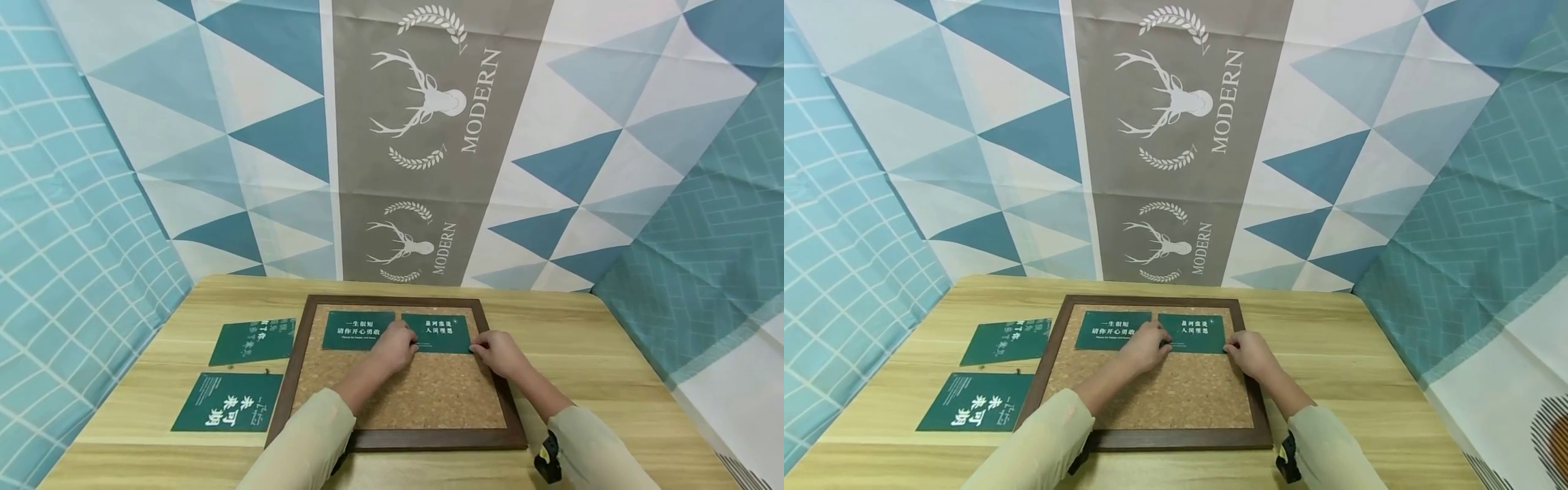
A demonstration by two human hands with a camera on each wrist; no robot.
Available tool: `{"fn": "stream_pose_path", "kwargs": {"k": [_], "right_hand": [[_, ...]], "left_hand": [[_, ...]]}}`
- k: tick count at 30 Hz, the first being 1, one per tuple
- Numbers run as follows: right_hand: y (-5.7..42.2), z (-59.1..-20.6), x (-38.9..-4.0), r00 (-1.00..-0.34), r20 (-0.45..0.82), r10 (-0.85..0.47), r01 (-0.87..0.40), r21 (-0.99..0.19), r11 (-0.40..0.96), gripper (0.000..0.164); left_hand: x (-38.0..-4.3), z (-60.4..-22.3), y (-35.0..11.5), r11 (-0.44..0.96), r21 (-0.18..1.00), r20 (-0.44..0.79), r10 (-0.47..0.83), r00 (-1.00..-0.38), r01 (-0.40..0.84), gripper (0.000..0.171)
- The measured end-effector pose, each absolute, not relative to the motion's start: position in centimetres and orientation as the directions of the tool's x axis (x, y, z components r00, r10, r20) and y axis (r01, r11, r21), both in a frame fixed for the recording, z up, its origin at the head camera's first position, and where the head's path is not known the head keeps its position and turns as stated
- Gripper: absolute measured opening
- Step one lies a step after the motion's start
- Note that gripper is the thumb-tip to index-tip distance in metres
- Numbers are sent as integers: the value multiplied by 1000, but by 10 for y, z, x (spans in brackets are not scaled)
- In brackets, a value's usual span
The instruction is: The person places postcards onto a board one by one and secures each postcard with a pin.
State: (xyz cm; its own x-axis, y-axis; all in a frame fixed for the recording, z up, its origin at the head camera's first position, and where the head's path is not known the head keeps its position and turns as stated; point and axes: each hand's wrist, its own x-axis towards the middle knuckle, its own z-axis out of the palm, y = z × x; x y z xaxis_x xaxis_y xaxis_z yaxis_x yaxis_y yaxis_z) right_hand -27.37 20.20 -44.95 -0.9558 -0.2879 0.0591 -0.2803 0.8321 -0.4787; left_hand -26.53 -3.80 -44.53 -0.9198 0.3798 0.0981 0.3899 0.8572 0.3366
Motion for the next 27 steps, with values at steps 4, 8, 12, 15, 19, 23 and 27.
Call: {"fn": "stream_pose_path", "kwargs": {"k": [4, 8, 12, 15, 19, 23, 27], "right_hand": [[202, -449, -273, -952, 83, -296, -301, -439, 847, 13], [200, -449, -272, -946, 102, -308, -322, -411, 853, 12], [199, -449, -271, -943, 113, -314, -332, -395, 856, 11], [197, -450, -272, -940, 119, -319, -339, -383, 859, 11], [194, -450, -273, -938, 124, -323, -346, -365, 864, 10], [195, -451, -273, -938, 127, -324, -348, -367, 863, 11], [201, -453, -273, -947, 105, -305, -319, -442, 838, 12]], "left_hand": [[-266, -444, -37, 855, 333, 99, 386, -917, 397, 19], [-267, -445, -37, 856, 336, 96, 384, -918, 393, 19], [-267, -446, -38, 855, 337, 97, 386, -917, 395, 19], [-268, -445, -39, 854, 336, 96, 388, -917, 397, 19], [-268, -445, -40, 857, 334, 87, 387, -918, 393, 19], [-268, -444, -39, 857, 331, 87, 389, -917, 394, 19], [-269, -445, -37, 854, 330, 89, 396, -914, 403, 18]]}}
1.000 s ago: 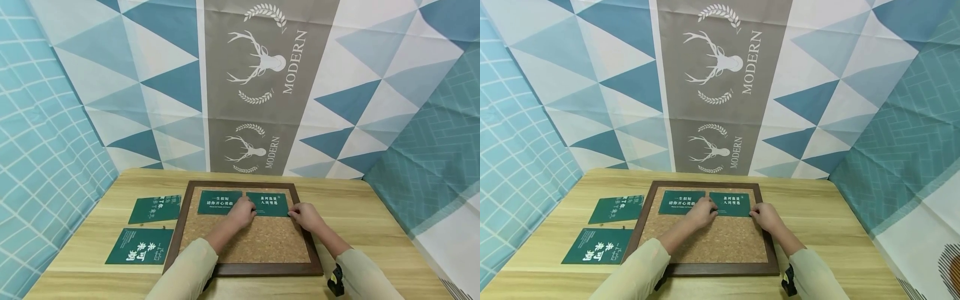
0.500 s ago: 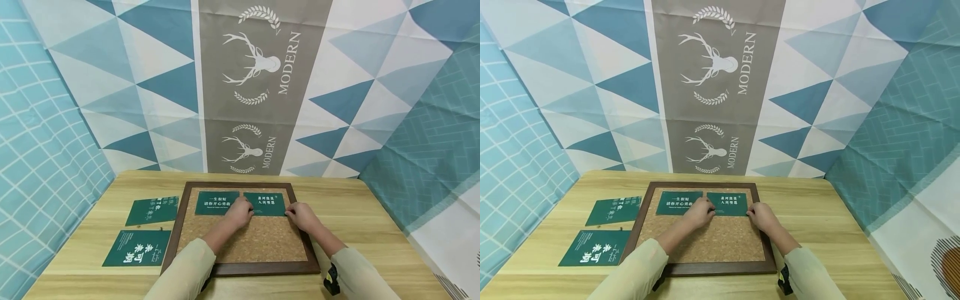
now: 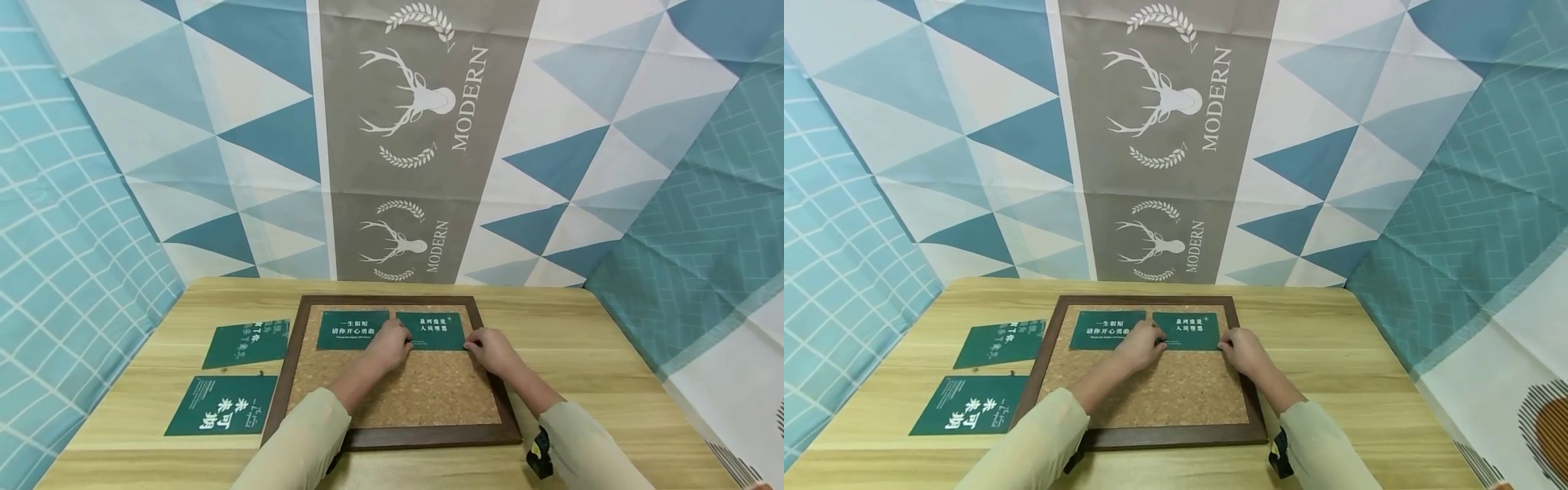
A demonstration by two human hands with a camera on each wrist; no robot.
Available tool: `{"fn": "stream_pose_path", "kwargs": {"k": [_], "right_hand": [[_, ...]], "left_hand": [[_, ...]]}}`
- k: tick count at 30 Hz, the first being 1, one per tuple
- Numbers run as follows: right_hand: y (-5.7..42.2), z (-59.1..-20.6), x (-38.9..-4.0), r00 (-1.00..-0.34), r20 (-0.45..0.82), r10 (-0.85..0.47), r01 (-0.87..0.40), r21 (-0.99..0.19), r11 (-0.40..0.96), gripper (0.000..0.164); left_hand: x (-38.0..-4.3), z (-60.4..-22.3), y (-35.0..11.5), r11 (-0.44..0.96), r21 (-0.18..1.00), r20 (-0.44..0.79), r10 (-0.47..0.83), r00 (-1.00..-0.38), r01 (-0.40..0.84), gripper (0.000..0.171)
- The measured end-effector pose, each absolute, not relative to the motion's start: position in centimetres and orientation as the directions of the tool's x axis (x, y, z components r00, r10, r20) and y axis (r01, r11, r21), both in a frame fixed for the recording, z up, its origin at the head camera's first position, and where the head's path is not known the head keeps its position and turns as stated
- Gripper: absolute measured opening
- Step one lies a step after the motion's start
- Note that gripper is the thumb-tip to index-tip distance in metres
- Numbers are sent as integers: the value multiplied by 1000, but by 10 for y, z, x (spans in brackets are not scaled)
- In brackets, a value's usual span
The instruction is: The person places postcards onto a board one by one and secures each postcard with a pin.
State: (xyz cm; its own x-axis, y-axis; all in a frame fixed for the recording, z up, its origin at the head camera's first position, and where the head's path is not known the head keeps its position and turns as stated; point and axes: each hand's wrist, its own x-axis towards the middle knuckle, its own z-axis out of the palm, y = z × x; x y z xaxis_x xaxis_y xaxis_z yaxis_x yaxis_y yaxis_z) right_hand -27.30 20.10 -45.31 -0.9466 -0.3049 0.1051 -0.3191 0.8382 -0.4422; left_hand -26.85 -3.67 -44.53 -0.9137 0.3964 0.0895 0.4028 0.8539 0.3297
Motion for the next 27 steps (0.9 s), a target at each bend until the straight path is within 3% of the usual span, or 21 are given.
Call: {"fn": "stream_pose_path", "kwargs": {"k": [7, 20, 27], "right_hand": [[208, -455, -272, -968, 30, -249, -222, -566, 794, 14], [196, -448, -277, -969, 41, -244, -234, -466, 853, 14], [193, -447, -277, -972, 41, -231, -223, -467, 855, 12]], "left_hand": [[-267, -449, -33, 847, 350, 80, 398, -914, 400, 18], [-267, -442, -38, 848, 340, 90, 402, -911, 408, 18], [-266, -444, -37, 851, 349, 83, 390, -917, 393, 19]]}}
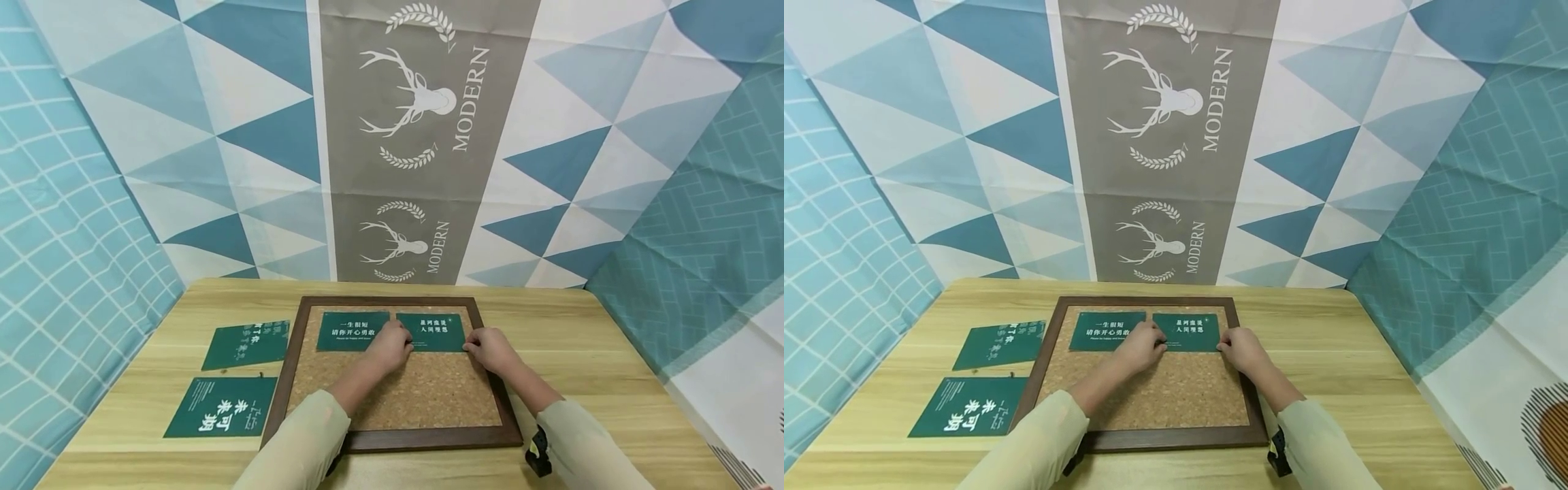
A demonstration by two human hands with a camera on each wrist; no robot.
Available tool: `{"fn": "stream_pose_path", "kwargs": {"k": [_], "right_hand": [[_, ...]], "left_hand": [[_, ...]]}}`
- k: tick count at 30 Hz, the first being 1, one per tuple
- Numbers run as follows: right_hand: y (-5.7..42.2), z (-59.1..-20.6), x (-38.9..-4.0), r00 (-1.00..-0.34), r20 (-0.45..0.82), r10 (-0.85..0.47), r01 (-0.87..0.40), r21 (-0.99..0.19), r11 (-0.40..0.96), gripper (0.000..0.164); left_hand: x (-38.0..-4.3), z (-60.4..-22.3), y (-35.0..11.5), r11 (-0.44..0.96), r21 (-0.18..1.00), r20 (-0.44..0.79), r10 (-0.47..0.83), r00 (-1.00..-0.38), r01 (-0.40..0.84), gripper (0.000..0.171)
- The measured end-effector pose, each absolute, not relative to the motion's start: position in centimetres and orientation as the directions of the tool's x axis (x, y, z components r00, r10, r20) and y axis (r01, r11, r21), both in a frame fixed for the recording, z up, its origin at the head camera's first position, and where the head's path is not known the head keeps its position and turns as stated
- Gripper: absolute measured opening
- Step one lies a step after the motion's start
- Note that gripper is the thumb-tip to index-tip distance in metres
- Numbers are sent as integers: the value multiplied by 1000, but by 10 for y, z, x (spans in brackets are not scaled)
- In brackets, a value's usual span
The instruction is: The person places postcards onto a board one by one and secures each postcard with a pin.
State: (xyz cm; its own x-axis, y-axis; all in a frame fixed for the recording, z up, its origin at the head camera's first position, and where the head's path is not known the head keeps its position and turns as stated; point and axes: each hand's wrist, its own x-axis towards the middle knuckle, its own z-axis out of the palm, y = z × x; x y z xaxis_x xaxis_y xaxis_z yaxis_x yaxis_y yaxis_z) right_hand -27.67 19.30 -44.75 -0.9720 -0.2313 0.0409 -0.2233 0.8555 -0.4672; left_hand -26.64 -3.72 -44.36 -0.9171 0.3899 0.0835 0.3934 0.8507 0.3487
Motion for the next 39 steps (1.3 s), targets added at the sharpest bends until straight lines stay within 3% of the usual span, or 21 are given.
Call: {"fn": "stream_pose_path", "kwargs": {"k": [19, 23, 39], "right_hand": [[198, -455, -271, -975, 141, -171, -220, -547, 808, 8], [201, -452, -271, -980, 160, -116, -189, -596, 780, 12], [206, -455, -275, -985, 168, -25, -120, -589, 799, 21]], "left_hand": [[-266, -444, -38, 840, 385, 75, 384, -920, 382, 20], [-266, -446, -40, 824, 419, 78, 386, -919, 382, 22], [-264, -445, -49, 780, 501, 125, 363, -923, 374, 21]]}}
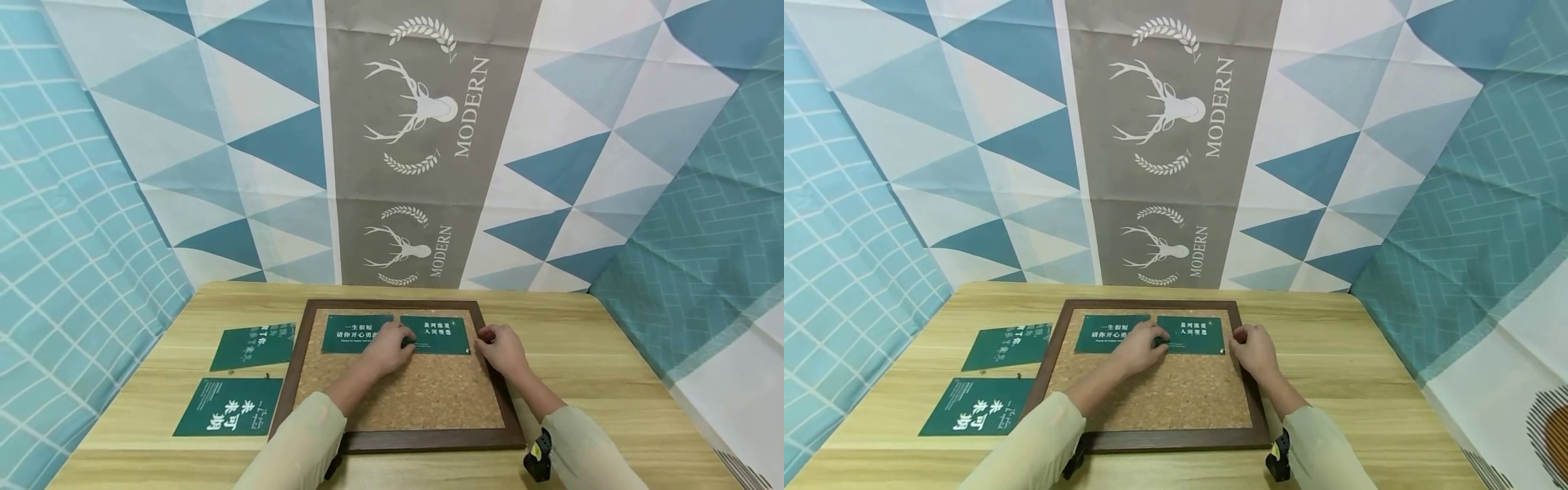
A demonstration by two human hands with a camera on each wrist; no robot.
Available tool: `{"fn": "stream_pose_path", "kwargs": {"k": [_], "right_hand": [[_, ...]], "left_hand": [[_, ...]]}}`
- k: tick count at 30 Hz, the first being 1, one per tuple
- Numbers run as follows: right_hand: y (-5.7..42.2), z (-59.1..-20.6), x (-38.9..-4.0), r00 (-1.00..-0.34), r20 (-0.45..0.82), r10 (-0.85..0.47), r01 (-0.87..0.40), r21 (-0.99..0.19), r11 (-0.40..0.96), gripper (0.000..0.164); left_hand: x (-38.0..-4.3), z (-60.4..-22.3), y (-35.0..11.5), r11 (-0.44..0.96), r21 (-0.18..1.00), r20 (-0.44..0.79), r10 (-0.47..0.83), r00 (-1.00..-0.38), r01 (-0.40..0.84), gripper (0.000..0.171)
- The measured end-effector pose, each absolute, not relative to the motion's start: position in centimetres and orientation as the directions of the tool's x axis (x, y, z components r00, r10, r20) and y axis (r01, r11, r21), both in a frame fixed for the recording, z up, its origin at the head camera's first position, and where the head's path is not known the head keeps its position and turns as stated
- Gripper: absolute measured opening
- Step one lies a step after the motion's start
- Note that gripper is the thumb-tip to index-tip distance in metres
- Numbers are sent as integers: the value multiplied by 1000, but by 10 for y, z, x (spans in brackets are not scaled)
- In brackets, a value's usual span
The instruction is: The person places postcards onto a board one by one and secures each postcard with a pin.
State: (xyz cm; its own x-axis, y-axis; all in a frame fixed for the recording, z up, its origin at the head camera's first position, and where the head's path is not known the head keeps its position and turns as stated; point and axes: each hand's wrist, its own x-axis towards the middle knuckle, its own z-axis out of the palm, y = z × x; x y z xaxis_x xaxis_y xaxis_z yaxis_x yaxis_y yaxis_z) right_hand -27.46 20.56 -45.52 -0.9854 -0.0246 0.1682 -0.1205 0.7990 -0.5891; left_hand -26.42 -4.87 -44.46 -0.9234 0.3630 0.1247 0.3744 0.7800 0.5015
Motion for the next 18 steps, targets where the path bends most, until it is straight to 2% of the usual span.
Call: {"fn": "stream_pose_path", "kwargs": {"k": [9, 18], "right_hand": [[206, -458, -273, -991, 131, -9, -85, -580, 810, 32], [206, -457, -273, -991, 131, -13, -86, -571, 816, 28]], "left_hand": [[-261, -439, -62, 754, 525, 162, 367, -916, 395, 22], [-256, -437, -77, 735, 589, 152, 308, -939, 336, 25]]}}
